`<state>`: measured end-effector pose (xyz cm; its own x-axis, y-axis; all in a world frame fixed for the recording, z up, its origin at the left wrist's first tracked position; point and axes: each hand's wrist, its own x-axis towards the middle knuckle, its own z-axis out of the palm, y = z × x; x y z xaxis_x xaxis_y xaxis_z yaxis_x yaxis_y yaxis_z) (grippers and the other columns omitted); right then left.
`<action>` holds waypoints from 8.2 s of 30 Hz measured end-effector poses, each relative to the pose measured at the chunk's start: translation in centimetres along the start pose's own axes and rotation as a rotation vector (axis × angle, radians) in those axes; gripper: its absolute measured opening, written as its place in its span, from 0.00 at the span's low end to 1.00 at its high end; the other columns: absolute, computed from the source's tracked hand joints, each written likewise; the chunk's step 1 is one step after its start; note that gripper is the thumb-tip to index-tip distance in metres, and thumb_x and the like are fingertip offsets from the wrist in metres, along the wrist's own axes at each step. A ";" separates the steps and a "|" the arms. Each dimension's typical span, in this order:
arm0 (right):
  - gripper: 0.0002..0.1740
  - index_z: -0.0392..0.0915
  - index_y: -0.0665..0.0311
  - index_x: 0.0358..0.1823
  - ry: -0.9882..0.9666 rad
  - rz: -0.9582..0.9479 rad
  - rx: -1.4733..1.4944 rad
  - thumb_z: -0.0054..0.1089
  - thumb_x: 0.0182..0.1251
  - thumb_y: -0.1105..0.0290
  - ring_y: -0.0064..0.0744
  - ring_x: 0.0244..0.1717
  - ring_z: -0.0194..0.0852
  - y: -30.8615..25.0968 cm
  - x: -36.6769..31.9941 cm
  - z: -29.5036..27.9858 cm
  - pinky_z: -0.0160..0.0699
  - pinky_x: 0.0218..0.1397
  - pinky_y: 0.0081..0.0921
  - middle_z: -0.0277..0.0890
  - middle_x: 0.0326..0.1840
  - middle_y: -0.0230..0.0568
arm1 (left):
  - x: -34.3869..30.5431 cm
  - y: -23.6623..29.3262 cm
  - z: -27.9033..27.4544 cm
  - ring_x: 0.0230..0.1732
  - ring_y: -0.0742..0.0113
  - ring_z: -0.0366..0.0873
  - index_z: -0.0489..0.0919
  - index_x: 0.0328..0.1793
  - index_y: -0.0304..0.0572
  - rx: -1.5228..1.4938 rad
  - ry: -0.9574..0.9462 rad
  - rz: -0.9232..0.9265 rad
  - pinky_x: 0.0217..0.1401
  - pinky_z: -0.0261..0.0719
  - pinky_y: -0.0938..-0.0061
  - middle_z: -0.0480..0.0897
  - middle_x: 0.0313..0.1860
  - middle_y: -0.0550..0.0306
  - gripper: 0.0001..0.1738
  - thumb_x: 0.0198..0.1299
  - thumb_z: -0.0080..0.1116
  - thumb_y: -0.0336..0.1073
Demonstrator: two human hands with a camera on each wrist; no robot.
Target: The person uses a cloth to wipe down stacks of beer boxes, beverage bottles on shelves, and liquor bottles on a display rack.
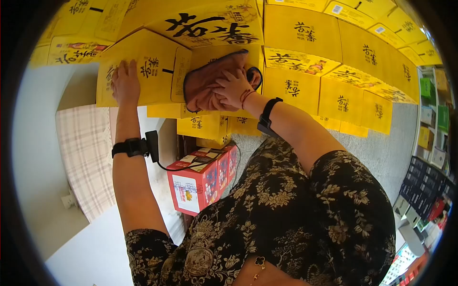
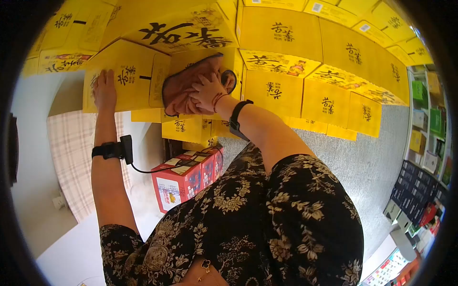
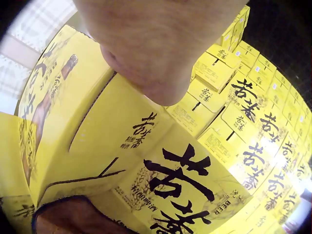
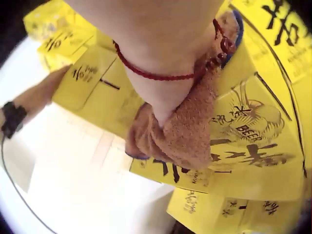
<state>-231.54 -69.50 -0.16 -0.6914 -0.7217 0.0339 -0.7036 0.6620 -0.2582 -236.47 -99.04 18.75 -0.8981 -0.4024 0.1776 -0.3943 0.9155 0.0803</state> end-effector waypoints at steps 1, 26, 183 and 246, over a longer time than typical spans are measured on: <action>0.23 0.76 0.42 0.58 0.016 0.017 0.005 0.55 0.61 0.49 0.45 0.70 0.55 0.5 -0.3 0.1 0.51 0.65 0.65 0.64 0.68 0.36 | 0.0 -0.1 0.1 0.75 0.47 0.51 0.61 0.75 0.58 -0.009 0.007 -0.012 0.73 0.50 0.48 0.57 0.76 0.54 0.40 0.62 0.37 0.69; 0.12 0.81 0.46 0.43 0.186 0.125 0.052 0.54 0.59 0.64 0.34 0.54 0.68 0.1 -4.3 -0.1 0.62 0.58 0.39 0.72 0.50 0.28 | 2.6 -2.6 1.5 0.75 0.53 0.53 0.63 0.74 0.55 0.004 -0.009 0.041 0.75 0.50 0.56 0.60 0.74 0.53 0.40 0.63 0.34 0.69; 0.21 0.78 0.57 0.50 0.222 0.871 0.446 0.60 0.51 0.73 0.48 0.60 0.70 22.8 -48.2 38.4 0.68 0.61 0.40 0.75 0.56 0.44 | -21.4 20.7 21.3 0.72 0.59 0.56 0.53 0.75 0.37 -0.495 -0.258 0.176 0.72 0.59 0.65 0.55 0.74 0.48 0.30 0.70 0.46 0.37; 0.42 0.53 0.74 0.69 0.282 1.258 -0.272 0.50 0.61 0.52 0.63 0.61 0.57 32.7 -16.0 -14.4 0.56 0.61 0.55 0.58 0.63 0.66 | -21.4 22.1 17.6 0.77 0.45 0.42 0.50 0.76 0.43 -0.088 -0.195 0.234 0.74 0.47 0.47 0.51 0.76 0.45 0.42 0.58 0.57 0.41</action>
<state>-245.88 -33.42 4.75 -0.8806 0.4580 0.1218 0.4540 0.8889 -0.0608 -229.40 -70.14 -0.57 -0.9863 -0.1646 0.0104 -0.1614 0.9761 0.1454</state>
